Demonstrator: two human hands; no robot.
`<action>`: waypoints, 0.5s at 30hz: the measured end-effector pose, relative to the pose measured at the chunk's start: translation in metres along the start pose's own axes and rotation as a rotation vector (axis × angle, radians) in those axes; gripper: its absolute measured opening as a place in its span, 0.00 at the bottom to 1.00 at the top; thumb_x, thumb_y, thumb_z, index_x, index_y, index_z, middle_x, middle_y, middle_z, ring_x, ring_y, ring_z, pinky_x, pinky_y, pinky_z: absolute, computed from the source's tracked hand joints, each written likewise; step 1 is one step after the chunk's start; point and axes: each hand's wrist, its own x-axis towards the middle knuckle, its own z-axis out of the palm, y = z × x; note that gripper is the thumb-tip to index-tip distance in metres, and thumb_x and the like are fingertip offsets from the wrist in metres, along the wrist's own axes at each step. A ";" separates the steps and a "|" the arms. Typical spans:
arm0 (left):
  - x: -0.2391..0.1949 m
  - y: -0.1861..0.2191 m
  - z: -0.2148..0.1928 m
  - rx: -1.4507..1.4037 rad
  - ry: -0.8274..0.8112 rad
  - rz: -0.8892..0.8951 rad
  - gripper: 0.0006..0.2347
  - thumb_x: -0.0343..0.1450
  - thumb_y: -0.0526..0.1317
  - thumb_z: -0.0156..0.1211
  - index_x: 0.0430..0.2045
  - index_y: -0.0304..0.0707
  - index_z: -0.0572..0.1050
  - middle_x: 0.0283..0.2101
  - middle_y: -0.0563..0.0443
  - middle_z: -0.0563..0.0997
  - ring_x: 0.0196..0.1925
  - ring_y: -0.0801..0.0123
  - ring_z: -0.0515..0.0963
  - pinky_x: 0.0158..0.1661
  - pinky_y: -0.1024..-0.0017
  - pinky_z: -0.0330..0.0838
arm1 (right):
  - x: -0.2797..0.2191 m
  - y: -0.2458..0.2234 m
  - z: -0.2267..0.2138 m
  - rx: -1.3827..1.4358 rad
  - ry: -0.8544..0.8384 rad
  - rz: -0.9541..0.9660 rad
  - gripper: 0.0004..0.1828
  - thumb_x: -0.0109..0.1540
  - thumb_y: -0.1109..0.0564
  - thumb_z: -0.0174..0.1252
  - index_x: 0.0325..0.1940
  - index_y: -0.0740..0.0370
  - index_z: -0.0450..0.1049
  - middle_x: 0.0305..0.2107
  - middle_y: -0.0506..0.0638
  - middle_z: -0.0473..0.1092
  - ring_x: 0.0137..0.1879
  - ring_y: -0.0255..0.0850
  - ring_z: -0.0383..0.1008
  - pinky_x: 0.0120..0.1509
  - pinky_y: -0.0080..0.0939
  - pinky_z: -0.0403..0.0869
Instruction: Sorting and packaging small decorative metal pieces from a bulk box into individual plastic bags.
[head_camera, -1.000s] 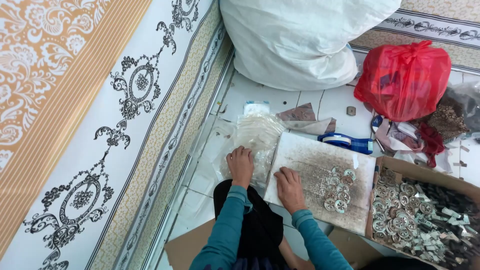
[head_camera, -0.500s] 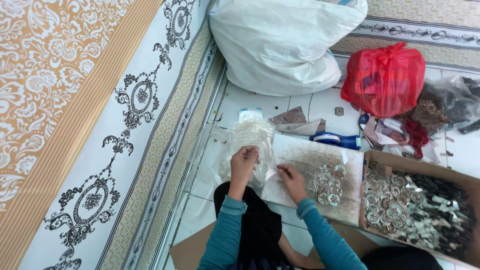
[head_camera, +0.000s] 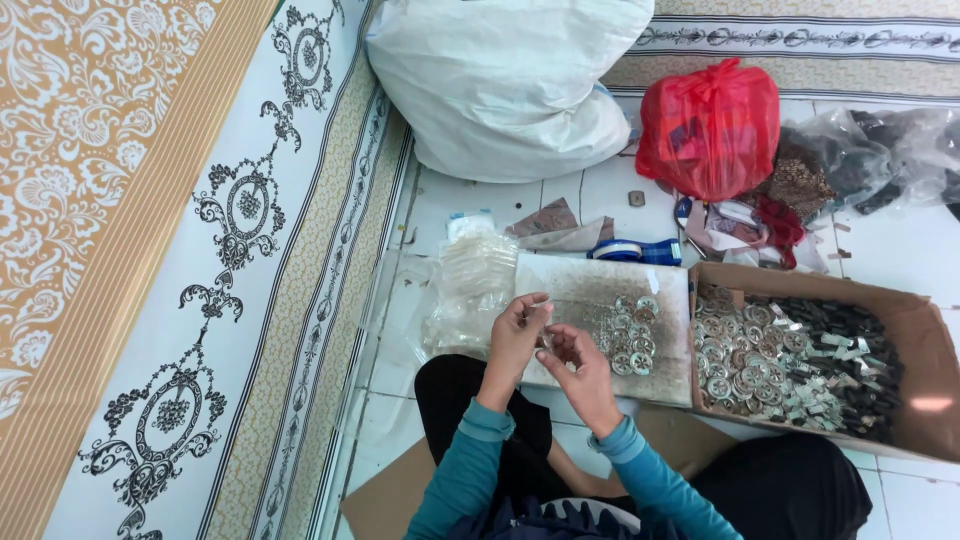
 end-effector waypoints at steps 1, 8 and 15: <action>-0.006 0.005 0.001 0.005 -0.006 -0.009 0.13 0.73 0.39 0.64 0.50 0.35 0.79 0.30 0.52 0.75 0.32 0.75 0.76 0.32 0.73 0.78 | -0.003 -0.011 -0.001 0.001 0.007 0.009 0.24 0.59 0.58 0.72 0.59 0.63 0.76 0.36 0.54 0.72 0.42 0.41 0.75 0.49 0.43 0.77; -0.017 0.011 0.001 -0.155 -0.096 0.092 0.13 0.73 0.32 0.62 0.52 0.29 0.78 0.32 0.47 0.78 0.33 0.72 0.81 0.36 0.74 0.84 | -0.007 -0.037 -0.021 0.097 0.115 0.016 0.11 0.65 0.63 0.63 0.52 0.62 0.81 0.31 0.53 0.79 0.40 0.33 0.75 0.47 0.38 0.77; -0.041 0.065 -0.011 0.356 -0.113 0.364 0.18 0.80 0.49 0.48 0.57 0.41 0.76 0.55 0.37 0.75 0.66 0.48 0.70 0.67 0.52 0.60 | -0.009 -0.076 -0.048 0.342 0.273 0.020 0.09 0.63 0.65 0.63 0.47 0.68 0.81 0.28 0.52 0.75 0.36 0.31 0.71 0.43 0.32 0.74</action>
